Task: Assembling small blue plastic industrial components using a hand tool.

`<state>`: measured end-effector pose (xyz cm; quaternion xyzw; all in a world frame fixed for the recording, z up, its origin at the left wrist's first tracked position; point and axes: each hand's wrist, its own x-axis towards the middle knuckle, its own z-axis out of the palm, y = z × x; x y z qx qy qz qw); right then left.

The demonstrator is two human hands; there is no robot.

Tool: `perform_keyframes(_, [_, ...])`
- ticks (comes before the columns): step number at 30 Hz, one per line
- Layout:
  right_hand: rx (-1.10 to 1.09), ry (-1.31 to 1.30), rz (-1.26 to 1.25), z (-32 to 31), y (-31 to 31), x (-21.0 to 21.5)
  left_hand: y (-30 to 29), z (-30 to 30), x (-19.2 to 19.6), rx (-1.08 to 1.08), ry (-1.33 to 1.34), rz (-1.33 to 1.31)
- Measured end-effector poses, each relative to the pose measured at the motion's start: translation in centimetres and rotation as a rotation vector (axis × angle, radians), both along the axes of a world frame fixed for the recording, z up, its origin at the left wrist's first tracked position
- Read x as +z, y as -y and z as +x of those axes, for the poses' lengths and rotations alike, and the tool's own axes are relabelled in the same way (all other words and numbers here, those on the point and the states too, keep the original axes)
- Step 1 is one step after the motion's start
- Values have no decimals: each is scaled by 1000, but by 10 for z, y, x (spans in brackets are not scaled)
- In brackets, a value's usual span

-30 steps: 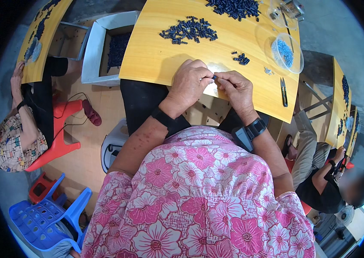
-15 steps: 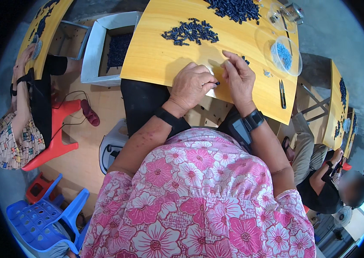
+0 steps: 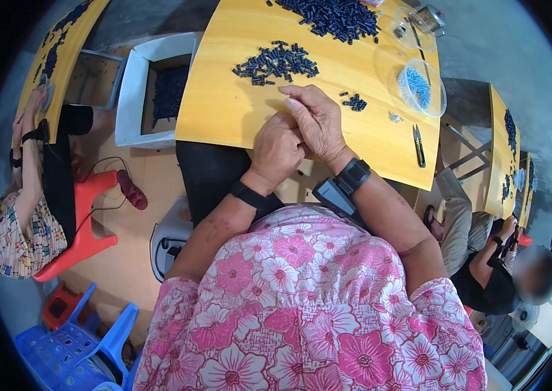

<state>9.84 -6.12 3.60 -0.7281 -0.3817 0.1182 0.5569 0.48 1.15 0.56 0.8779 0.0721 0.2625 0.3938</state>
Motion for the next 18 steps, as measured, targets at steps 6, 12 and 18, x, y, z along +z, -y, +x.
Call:
perform_keyframes(6, [85, 13, -73, 3, -3, 1, 3, 0, -4, 66, 0, -65])
perform_keyframes(12, [153, 49, -73, 5, -5, -2, 3, 2, -11, 78, -4, -96])
perform_keyframes(18, [152, 173, -74, 6, -5, -6, 1, -1, -7, 28, -29, -59])
